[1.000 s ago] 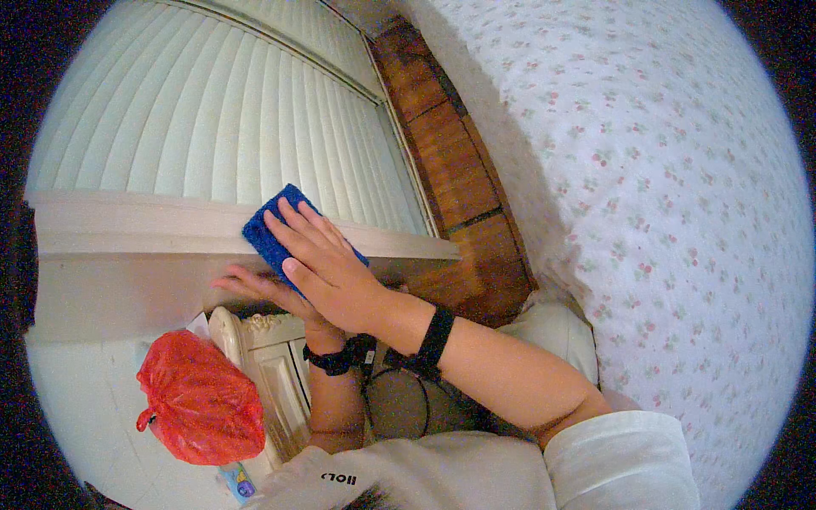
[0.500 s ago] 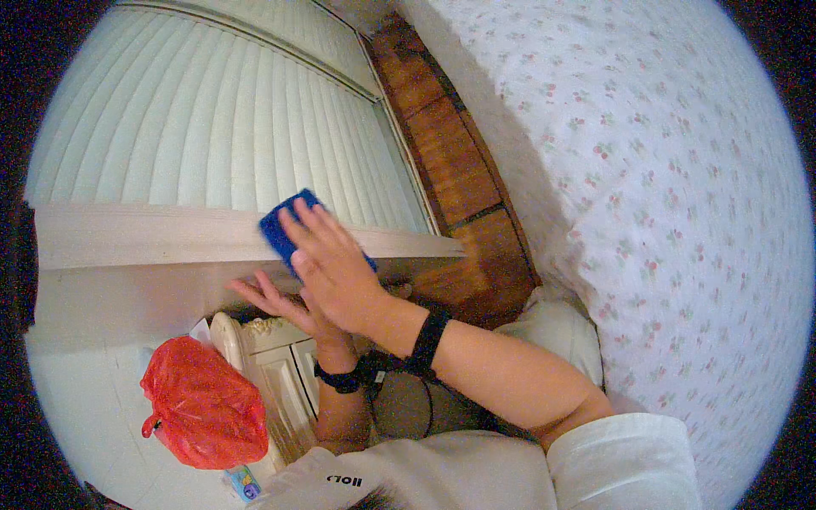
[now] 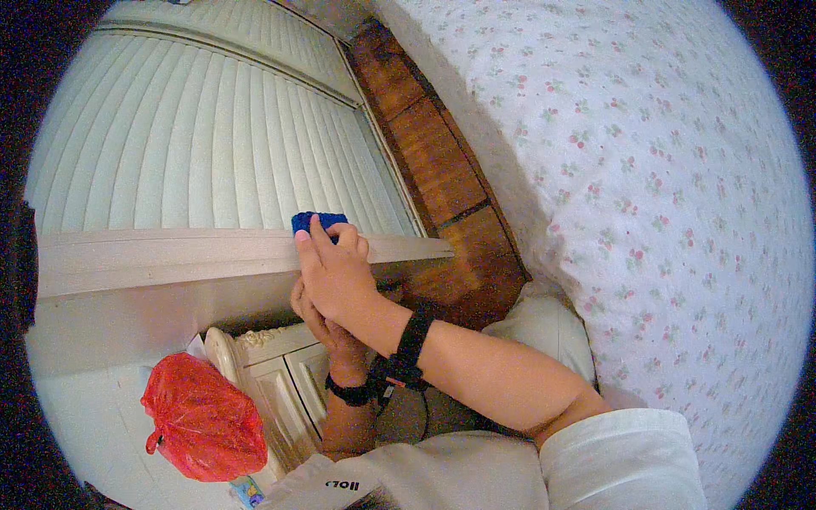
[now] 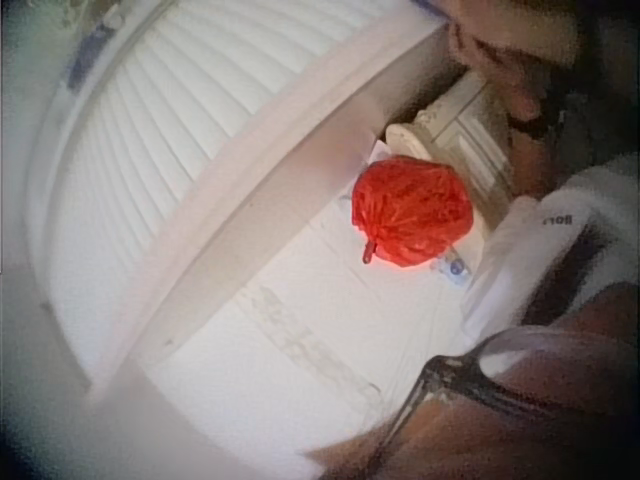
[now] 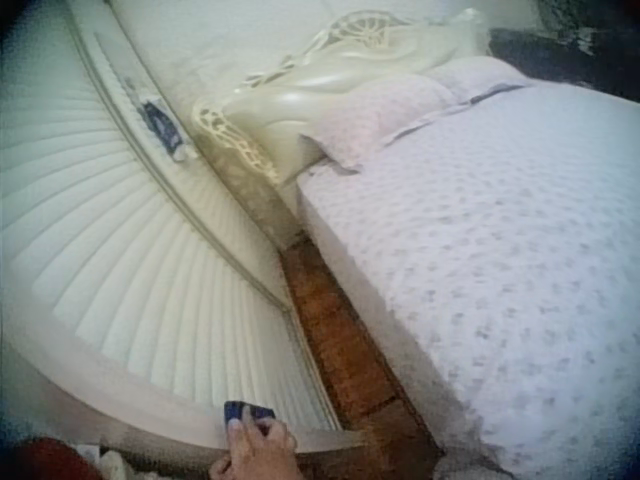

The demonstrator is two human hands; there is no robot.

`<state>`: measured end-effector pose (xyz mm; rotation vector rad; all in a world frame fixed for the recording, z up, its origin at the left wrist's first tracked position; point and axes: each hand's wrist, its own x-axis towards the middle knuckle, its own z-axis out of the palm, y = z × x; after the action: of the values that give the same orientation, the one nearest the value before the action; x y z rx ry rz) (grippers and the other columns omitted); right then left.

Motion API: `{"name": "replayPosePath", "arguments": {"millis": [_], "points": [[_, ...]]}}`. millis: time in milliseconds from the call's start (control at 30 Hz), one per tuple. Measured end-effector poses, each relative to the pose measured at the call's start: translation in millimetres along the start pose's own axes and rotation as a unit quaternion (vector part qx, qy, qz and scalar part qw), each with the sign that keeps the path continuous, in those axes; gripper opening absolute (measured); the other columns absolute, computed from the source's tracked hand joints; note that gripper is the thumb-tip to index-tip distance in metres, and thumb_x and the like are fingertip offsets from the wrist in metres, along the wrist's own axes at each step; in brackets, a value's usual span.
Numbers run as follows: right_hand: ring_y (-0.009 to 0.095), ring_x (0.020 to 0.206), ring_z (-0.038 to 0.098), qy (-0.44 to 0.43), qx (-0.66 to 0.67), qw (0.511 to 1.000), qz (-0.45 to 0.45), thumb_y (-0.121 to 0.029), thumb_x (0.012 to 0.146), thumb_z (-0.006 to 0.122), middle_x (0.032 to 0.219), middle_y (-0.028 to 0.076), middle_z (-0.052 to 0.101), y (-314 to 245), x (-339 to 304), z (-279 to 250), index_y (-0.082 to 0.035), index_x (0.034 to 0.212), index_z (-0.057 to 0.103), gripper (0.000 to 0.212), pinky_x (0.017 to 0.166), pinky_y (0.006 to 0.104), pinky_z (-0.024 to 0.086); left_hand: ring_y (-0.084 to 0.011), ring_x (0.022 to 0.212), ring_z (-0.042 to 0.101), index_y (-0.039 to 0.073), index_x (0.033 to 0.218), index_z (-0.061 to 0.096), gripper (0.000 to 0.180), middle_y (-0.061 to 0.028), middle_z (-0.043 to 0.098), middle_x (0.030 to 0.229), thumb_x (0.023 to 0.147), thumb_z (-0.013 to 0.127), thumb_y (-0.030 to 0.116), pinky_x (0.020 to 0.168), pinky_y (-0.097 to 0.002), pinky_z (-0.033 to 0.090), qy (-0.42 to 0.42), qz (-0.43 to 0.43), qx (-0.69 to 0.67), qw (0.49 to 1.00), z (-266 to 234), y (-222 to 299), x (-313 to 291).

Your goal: The person wipes the exterior slats, frame, and mirror of a white wardrobe using a blue cloth, handling the cloth with both hands to clean different sections.

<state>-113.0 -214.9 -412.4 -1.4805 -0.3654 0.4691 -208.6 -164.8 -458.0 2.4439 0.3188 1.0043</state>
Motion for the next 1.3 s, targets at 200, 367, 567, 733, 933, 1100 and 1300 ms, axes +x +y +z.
{"name": "replayPosePath", "arguments": {"millis": [200,367,567,733,933,1100,1300], "points": [[0.04,0.102,0.044,0.023,-0.048,0.997,-0.048,-0.034,0.096,0.038,0.115,0.025,0.046,0.4,-2.6,-1.5,0.008,0.125,0.047,0.052,0.093,0.0449,0.037,-0.0327,0.114,0.038,-0.001,0.117,0.049,0.058,-0.0187,0.046,0.118,0.089,0.046,0.05,0.096,-0.0415,0.03,-0.039,-0.036,-0.02,0.998,4.5,14.6,8.8],[0.04,0.096,0.049,0.038,-0.206,0.937,-0.28,-0.024,0.089,0.047,0.106,0.024,0.052,15.8,15.3,-4.1,0.008,0.115,0.052,0.041,0.083,0.0482,0.043,-0.0329,0.113,0.039,0.001,0.117,0.048,0.046,-0.0187,0.044,0.12,0.079,0.065,0.02,0.096,-0.0415,0.031,-0.016,-0.083,-0.014,0.996,12.9,5.9,-3.2],[0.041,0.09,0.056,-0.102,-0.246,0.954,-0.14,-0.013,0.089,0.039,0.108,0.019,0.06,43.3,46.9,-21.4,0.002,0.101,0.055,0.024,0.082,0.0465,0.047,-0.0331,0.109,0.043,0.001,0.114,0.048,0.035,-0.0174,0.042,0.114,0.079,0.058,0.003,0.093,-0.041,0.037,-0.09,-0.048,0.089,0.991,19.7,4.2,-3.8],[0.042,0.098,0.056,-0.096,-0.223,0.97,0.009,-0.019,0.095,0.028,0.111,0.025,0.058,61.5,32.6,-13.8,0.006,0.101,0.054,0.037,0.087,0.0482,0.044,-0.0346,0.107,0.048,0.002,0.111,0.054,0.034,-0.0171,0.045,0.114,0.077,0.053,-0.004,0.09,-0.0375,0.042,-0.111,-0.074,0.047,0.99,27.1,0.9,-11.6],[0.032,0.098,0.059,-0.06,0.109,0.946,0.3,-0.052,0.096,0.026,0.108,0.021,0.062,88.3,37.6,-20.8,0.007,0.106,0.06,0.069,0.084,0.039,0.043,-0.0329,0.095,0.056,0.003,0.11,0.057,0.027,-0.0176,0.055,0.106,0.083,0.058,0.008,0.081,-0.0372,0.045,-0.267,-0.287,0.0,0.92,13.4,23.7,-9.8],[0.031,0.109,0.054,-0.081,0.139,0.928,0.337,-0.054,0.094,0.027,0.12,0.022,0.057,75.3,46.3,-30.5,0.009,0.119,0.053,0.073,0.092,0.0358,0.04,-0.0281,0.1,0.058,0.003,0.111,0.056,0.024,-0.0154,0.058,0.112,0.088,0.052,0.01,0.087,-0.0355,0.045,-0.341,-0.169,-0.055,0.923,27.5,25.2,-38.5],[0.03,0.124,0.043,-0.187,-0.002,0.949,0.254,-0.06,0.093,0.028,0.137,0.02,0.044,46.3,44.3,-28.8,0.002,0.136,0.039,0.077,0.102,0.0396,0.032,-0.0238,0.114,0.052,0.003,0.117,0.051,0.03,-0.009,0.057,0.118,0.087,0.053,0.002,0.098,-0.0329,0.04,-0.347,-0.205,-0.265,0.876,60.8,27.1,-57.3]]}}
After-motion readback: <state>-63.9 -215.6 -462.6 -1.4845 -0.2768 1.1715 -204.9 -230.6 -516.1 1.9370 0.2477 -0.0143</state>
